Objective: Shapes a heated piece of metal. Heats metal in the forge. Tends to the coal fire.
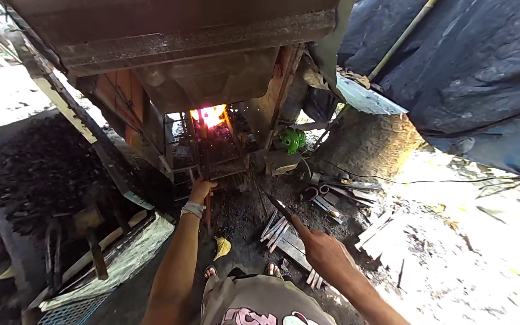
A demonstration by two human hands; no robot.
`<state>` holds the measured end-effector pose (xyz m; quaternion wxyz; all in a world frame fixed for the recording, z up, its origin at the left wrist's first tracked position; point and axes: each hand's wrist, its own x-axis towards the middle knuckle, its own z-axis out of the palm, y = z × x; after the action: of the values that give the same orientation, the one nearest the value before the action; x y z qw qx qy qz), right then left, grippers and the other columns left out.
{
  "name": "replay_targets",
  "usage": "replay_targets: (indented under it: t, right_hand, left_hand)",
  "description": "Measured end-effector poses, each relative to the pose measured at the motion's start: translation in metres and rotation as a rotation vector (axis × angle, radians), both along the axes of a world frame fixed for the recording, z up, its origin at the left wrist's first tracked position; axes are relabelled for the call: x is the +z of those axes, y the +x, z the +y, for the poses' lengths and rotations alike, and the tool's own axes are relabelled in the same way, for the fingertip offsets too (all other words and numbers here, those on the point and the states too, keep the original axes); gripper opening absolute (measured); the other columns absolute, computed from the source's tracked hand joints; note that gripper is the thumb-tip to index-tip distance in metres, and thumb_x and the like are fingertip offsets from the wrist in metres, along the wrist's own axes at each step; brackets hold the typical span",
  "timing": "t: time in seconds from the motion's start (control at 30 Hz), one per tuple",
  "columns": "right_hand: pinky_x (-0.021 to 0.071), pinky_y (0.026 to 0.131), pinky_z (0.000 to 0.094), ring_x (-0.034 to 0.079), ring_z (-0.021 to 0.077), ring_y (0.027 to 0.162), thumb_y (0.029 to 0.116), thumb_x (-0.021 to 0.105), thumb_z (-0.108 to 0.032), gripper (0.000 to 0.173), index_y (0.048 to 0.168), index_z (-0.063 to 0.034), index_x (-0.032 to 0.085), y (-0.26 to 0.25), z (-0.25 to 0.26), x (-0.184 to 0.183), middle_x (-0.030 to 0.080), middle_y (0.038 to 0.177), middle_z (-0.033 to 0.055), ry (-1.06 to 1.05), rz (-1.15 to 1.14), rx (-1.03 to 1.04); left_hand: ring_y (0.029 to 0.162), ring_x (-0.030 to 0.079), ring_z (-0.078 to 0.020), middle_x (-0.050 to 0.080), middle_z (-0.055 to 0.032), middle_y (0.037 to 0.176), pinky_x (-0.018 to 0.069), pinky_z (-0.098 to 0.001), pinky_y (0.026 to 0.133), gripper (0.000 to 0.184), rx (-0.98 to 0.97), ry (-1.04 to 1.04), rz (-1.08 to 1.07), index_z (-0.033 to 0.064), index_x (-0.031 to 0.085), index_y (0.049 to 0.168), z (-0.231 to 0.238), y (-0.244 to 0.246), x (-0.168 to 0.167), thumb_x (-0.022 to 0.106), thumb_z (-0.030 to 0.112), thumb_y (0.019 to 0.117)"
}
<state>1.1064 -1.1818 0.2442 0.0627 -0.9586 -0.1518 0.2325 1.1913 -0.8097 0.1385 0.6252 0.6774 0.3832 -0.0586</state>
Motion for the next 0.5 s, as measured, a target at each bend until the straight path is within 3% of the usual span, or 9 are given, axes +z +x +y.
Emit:
replay_targets:
  t: [0.1, 0.17, 0.23, 0.3, 0.37, 0.43, 0.5]
  right_hand:
    - [0.0556, 0.081, 0.0620, 0.071, 0.0427, 0.092, 0.1072, 0.041, -0.019, 0.057, 0.163, -0.0283, 0.032, 0.025, 0.008, 0.015, 0.072, 0.099, 0.0205, 0.063, 0.079, 0.027]
    - [0.0546, 0.088, 0.0607, 0.070, 0.0402, 0.098, 0.1083, 0.041, -0.021, 0.052, 0.161, -0.0249, 0.038, 0.044, 0.009, 0.015, 0.072, 0.106, 0.0199, 0.168, 0.104, 0.030]
    - [0.0538, 0.091, 0.0572, 0.070, 0.0371, 0.098, 0.1080, 0.044, -0.019, 0.050, 0.158, -0.0205, 0.043, 0.058, 0.005, 0.013, 0.072, 0.110, 0.0198, 0.276, 0.122, 0.012]
    - [0.0567, 0.080, 0.0499, 0.070, 0.0291, 0.082, 0.1078, 0.048, -0.021, 0.049, 0.157, -0.0211, 0.045, 0.067, -0.005, 0.002, 0.072, 0.102, 0.0161, 0.372, 0.183, -0.042]
    - [0.0516, 0.056, 0.0385, 0.057, 0.0185, 0.056, 0.1075, 0.050, -0.024, 0.049, 0.157, -0.0237, 0.046, 0.069, -0.016, -0.015, 0.066, 0.081, 0.0093, 0.495, 0.271, -0.132]
    - [0.0455, 0.044, 0.0322, 0.050, 0.0140, 0.046, 0.1072, 0.052, -0.023, 0.050, 0.156, -0.0228, 0.046, 0.067, -0.023, -0.025, 0.060, 0.071, 0.0060, 0.634, 0.374, -0.232]
    - [0.0425, 0.041, 0.0292, 0.046, 0.0127, 0.043, 0.1074, 0.052, -0.023, 0.049, 0.156, -0.0221, 0.046, 0.066, -0.026, -0.029, 0.057, 0.067, 0.0044, 0.742, 0.456, -0.310]
  left_hand:
    - [0.068, 0.059, -0.0178, 0.061, -0.0134, 0.099, 0.0527, -0.0322, 0.059, 0.050, -0.020, 0.020, 0.048, 0.0066, 0.052, 0.140, 0.020, 0.013, 0.003, 0.072, 0.014, 0.0945]
    - [0.077, 0.062, -0.0215, 0.062, -0.0161, 0.108, 0.0543, -0.0362, 0.064, 0.053, -0.031, 0.012, 0.082, 0.0095, 0.050, 0.144, 0.026, 0.019, 0.007, 0.071, 0.018, 0.0962]
    - [0.078, 0.062, -0.0228, 0.062, -0.0157, 0.108, 0.0546, -0.0382, 0.065, 0.054, -0.025, 0.000, 0.097, 0.0134, 0.050, 0.146, 0.029, 0.024, 0.010, 0.070, 0.021, 0.0969]
    - [0.074, 0.062, -0.0219, 0.062, -0.0148, 0.103, 0.0543, -0.0374, 0.063, 0.053, -0.011, -0.024, 0.090, 0.0146, 0.050, 0.146, 0.034, 0.026, 0.011, 0.069, 0.021, 0.0969]
    - [0.067, 0.062, -0.0203, 0.063, -0.0144, 0.096, 0.0549, -0.0346, 0.058, 0.050, -0.024, -0.020, 0.073, 0.0119, 0.051, 0.143, 0.037, 0.028, 0.009, 0.068, 0.019, 0.0966]
    - [0.068, 0.064, -0.0203, 0.064, -0.0149, 0.096, 0.0556, -0.0340, 0.059, 0.049, -0.041, -0.003, 0.072, 0.0105, 0.050, 0.142, 0.035, 0.028, 0.009, 0.067, 0.016, 0.0966]
    - [0.071, 0.065, -0.0221, 0.065, -0.0165, 0.100, 0.0566, -0.0356, 0.061, 0.053, -0.039, -0.001, 0.075, 0.0113, 0.047, 0.146, 0.033, 0.027, 0.012, 0.067, 0.016, 0.0967]
